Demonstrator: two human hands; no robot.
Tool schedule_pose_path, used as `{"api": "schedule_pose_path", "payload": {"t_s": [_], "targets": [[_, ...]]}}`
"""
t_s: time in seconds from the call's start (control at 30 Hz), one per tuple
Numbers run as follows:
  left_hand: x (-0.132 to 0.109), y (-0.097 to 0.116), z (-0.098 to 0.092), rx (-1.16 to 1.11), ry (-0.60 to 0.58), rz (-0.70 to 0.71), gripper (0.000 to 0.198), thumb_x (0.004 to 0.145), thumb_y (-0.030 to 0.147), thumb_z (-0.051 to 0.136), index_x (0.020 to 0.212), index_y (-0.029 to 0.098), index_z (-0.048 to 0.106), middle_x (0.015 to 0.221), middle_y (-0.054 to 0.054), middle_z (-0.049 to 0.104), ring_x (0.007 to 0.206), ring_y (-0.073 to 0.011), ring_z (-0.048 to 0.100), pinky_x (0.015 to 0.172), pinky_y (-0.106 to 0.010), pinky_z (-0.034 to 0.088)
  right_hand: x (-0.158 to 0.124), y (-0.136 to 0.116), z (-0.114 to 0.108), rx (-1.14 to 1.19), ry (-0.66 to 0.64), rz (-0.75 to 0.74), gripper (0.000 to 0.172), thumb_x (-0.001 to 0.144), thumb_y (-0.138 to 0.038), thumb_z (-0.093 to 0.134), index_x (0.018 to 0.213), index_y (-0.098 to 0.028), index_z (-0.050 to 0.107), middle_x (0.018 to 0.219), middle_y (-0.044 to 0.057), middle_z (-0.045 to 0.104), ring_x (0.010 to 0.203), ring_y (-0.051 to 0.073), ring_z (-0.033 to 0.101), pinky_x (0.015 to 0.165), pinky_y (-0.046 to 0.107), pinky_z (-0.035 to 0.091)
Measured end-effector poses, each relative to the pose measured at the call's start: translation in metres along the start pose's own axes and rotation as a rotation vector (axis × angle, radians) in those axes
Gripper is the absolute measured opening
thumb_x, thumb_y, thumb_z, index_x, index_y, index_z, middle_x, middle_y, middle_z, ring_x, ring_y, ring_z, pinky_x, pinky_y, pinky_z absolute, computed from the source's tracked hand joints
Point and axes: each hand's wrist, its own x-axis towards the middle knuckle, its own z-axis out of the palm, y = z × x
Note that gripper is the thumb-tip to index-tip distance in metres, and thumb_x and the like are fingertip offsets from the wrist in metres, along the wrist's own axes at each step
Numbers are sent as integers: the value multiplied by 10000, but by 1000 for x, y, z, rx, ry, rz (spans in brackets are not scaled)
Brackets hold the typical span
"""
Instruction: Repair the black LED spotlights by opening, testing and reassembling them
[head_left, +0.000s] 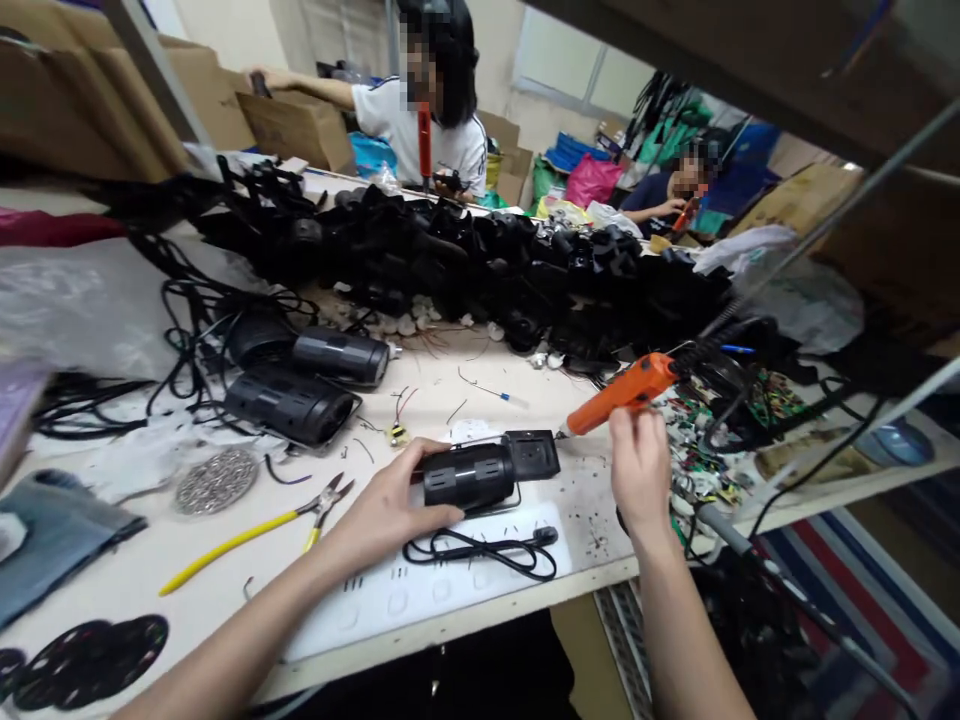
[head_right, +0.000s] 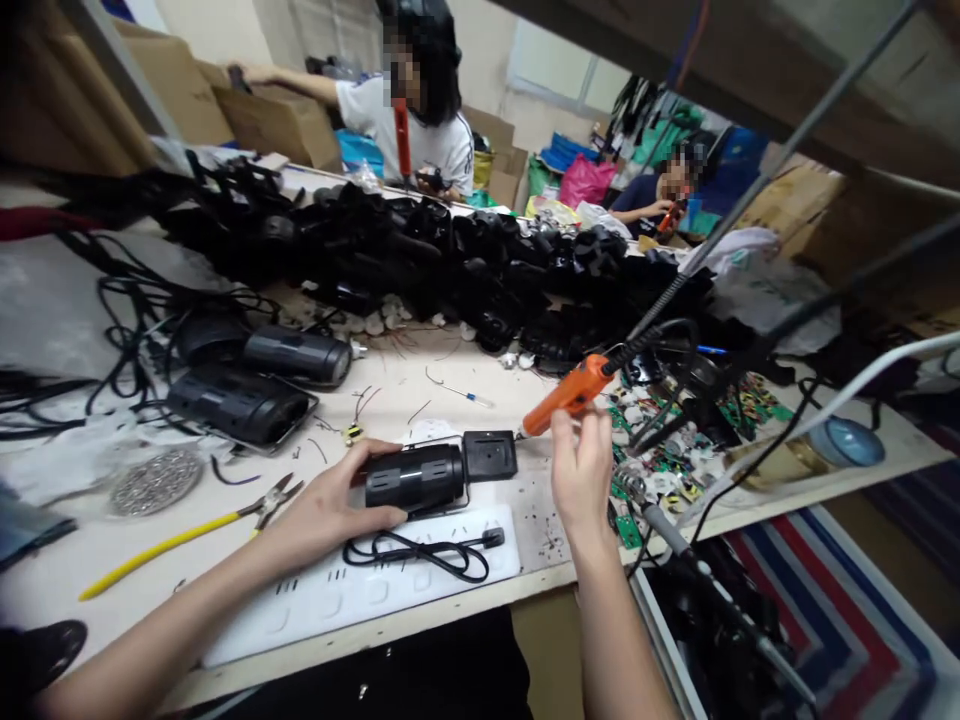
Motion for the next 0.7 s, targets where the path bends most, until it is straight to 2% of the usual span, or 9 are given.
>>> {"api": "schedule_pose_path", "payload": {"t_s": [0.07, 0.17, 0.23, 0.4, 0.6, 0.7], "targets": [[-3, -5, 4, 0, 42, 19, 584, 701, 423, 713, 1191, 232, 459, 1169, -85, 632, 1081, -280, 602, 950, -413, 432, -28, 2, -15, -27, -68, 16, 281, 875, -403, 563, 1054, -197, 629, 952, 87, 579, 865, 232, 580, 751, 372, 491], [-4, -9, 6, 25, 56, 28, 609, 705, 473, 715, 1207, 238, 461, 1167, -93, 639, 1079, -293, 607, 956, -440, 439, -66, 3, -24, 53, -491, 28, 223, 894, -239, 507, 1043, -223, 672, 932, 73, 624, 854, 208, 608, 767, 343, 501], [-3, -10, 6, 48, 65, 24, 610, 711, 486, 713, 1211, 238, 467, 1172, -95, 640, 1077, -295, 610, 956, -440, 442, -81, 4, -26, 114, -658, 90, 225, 886, -198, 497, 997, -214, 692, 937, 68, 635, 877, 200, 613, 783, 328, 498], [-1, -11, 5, 116, 111, 15, 605, 707, 510, 706, 1200, 235, 492, 1181, -99, 635, 1074, -306, 611, 944, -443, 452, -91, 6, -24, 106, -744, 240, 260, 759, -121, 603, 995, -208, 669, 910, 29, 568, 747, 159, 554, 707, 294, 481], [-1, -10, 5, 161, 106, 14, 600, 720, 503, 688, 1205, 227, 468, 1205, -105, 613, 1081, -296, 601, 956, -431, 447, -97, 6, -16, 77, -742, 210, 386, 715, 13, 482, 1007, -228, 561, 1008, 34, 509, 953, 189, 537, 874, 336, 455], [2, -6, 3, 237, 117, -7, 672, 712, 473, 684, 1296, 247, 439, 1222, -98, 609, 1096, -311, 600, 944, -433, 455, -97, 6, -16, 65, -766, 230, 384, 704, 19, 487, 986, -232, 558, 997, 27, 497, 954, 189, 534, 881, 337, 448]]}}
